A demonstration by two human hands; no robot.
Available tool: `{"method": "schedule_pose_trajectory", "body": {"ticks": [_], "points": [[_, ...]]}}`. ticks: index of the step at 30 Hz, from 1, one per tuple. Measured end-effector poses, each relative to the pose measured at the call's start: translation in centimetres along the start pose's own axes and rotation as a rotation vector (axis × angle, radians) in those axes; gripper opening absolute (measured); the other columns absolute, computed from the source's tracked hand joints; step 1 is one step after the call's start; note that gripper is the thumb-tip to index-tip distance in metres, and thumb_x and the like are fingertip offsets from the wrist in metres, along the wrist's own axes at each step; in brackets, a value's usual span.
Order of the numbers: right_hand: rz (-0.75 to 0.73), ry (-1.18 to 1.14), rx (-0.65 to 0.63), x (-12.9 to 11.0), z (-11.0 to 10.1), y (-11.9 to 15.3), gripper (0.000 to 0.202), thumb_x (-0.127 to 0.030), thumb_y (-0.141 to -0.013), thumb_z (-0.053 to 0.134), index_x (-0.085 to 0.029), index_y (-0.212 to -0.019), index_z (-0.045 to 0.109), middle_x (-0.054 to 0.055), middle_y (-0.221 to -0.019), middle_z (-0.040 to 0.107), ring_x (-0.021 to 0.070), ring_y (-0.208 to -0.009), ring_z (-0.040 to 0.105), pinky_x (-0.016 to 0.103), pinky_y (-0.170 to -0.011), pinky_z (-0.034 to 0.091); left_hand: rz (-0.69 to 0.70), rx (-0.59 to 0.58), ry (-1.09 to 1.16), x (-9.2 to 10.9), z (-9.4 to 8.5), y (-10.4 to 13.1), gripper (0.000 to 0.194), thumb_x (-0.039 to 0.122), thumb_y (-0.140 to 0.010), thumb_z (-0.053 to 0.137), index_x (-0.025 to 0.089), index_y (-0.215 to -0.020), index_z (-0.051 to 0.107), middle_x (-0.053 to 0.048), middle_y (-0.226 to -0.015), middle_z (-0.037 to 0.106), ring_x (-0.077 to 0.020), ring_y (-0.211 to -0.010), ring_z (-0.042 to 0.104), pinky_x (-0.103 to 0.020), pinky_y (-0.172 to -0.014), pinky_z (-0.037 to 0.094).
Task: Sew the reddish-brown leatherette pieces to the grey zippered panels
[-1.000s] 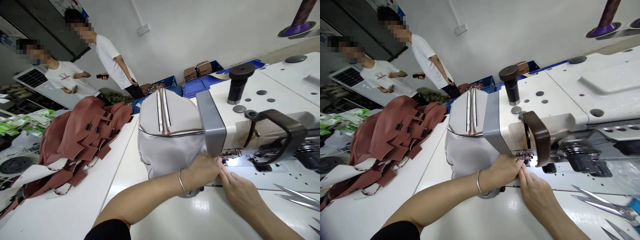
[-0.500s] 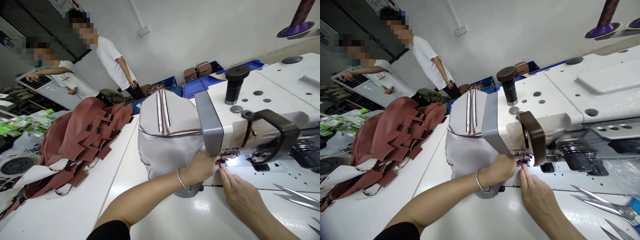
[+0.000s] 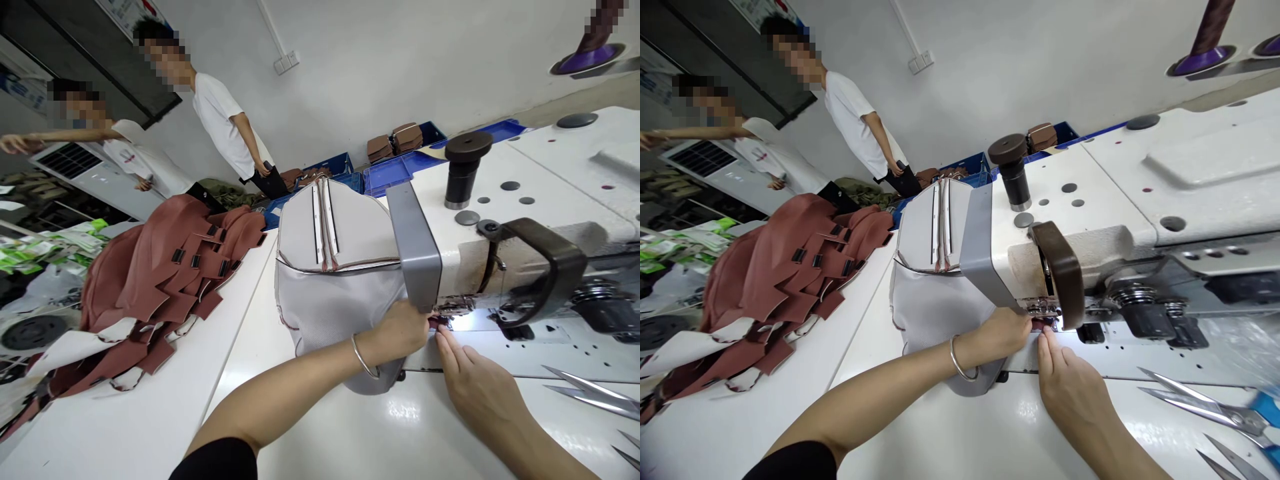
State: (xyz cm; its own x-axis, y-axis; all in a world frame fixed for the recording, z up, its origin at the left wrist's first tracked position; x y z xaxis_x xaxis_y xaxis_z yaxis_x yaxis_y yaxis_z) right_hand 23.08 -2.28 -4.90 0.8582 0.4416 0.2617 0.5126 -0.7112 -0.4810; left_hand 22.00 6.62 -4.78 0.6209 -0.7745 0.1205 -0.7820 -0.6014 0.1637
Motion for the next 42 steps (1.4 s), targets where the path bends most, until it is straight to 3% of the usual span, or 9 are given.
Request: {"method": "schedule_pose_trajectory", "body": {"ticks": [5,9,12,22,29,35,42], "points": [[0.025,0.005,-0.003,0.3,0.3,0.1,0.039,0.002,-0.079,0.041,0.003,-0.114,0.057,0.024,-0.123,0.056,0.02,-0.085,0.062,0.026,-0.061,0.052,0.037,-0.011,0.064,-0.2,-0.3,0.3,0.029,0.011,-0.086,0.04,0.016,-0.108,0.058,-0.005,-0.084,0.066,-0.0187,-0.072,0.06,-0.029,-0.065,0.046],[0.024,-0.002,-0.016,0.3,0.4,0.0,0.04,0.003,-0.077,0.041,0.002,-0.113,0.058,0.023,-0.12,0.058,0.0184,-0.077,0.062,0.026,-0.059,0.053,0.068,-0.093,0.097,-0.2,-0.5,0.7,0.031,0.005,-0.081,0.044,0.019,-0.105,0.059,-0.002,-0.09,0.067,-0.0158,-0.073,0.06,-0.025,-0.059,0.043],[0.039,-0.011,-0.002,0.6,0.1,-0.1,0.04,0.004,-0.076,0.041,0.003,-0.112,0.057,0.023,-0.117,0.06,0.0189,-0.08,0.063,0.027,-0.061,0.053,0.124,-0.149,0.07,0.5,-0.8,1.0,0.033,0.003,-0.078,0.044,0.018,-0.104,0.057,-0.001,-0.082,0.066,-0.0155,-0.067,0.059,-0.024,-0.055,0.041],[0.018,-0.025,0.005,0.6,-0.1,-0.1,0.041,0.002,-0.073,0.043,0.003,-0.112,0.057,0.022,-0.115,0.061,0.0177,-0.073,0.06,0.026,-0.06,0.051,0.232,-0.025,-0.106,2.0,-1.1,1.3,0.017,0.005,-0.083,0.04,0.012,-0.092,0.053,-0.005,-0.08,0.062,-0.017,-0.065,0.057,-0.03,-0.055,0.043],[0.051,-0.101,-0.04,1.0,0.7,0.3,0.052,-0.001,-0.073,0.043,-0.007,-0.124,0.052,0.016,-0.118,0.061,0.0189,-0.078,0.061,0.027,-0.063,0.051,0.243,-0.021,-0.126,2.2,-1.3,1.4,0.018,0.003,-0.082,0.041,0.01,-0.092,0.055,-0.005,-0.079,0.061,-0.0167,-0.063,0.056,-0.03,-0.055,0.042],[0.019,-0.003,0.024,0.6,-0.5,-0.6,0.038,0.004,-0.075,0.04,0.003,-0.108,0.059,0.022,-0.112,0.062,0.017,-0.069,0.059,0.026,-0.057,0.049,0.203,-0.009,-0.123,2.0,-1.7,1.3,0.017,0.005,-0.082,0.042,0.011,-0.093,0.054,-0.005,-0.074,0.06,-0.0178,-0.063,0.057,-0.029,-0.056,0.044],[0.032,-0.028,0.037,0.8,-0.5,-0.5,0.039,0.006,-0.078,0.037,0.004,-0.112,0.057,0.022,-0.118,0.06,0.0178,-0.074,0.059,0.027,-0.057,0.049,0.165,-0.036,-0.089,1.5,-1.6,1.0,0.02,0.005,-0.083,0.041,0.01,-0.097,0.055,-0.005,-0.075,0.06,-0.0182,-0.066,0.058,-0.029,-0.059,0.044]]}}
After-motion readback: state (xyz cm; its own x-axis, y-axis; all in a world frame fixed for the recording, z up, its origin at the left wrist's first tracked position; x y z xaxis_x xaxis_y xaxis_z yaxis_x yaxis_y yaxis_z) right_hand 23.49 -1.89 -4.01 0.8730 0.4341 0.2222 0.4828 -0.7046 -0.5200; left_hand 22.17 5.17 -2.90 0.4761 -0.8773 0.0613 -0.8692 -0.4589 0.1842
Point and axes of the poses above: each hand's wrist, its own y-axis away from the middle knuckle, its own z-axis out of the palm, x = y × z, the point moved 10 cm from there along -y, towards the middle knuckle
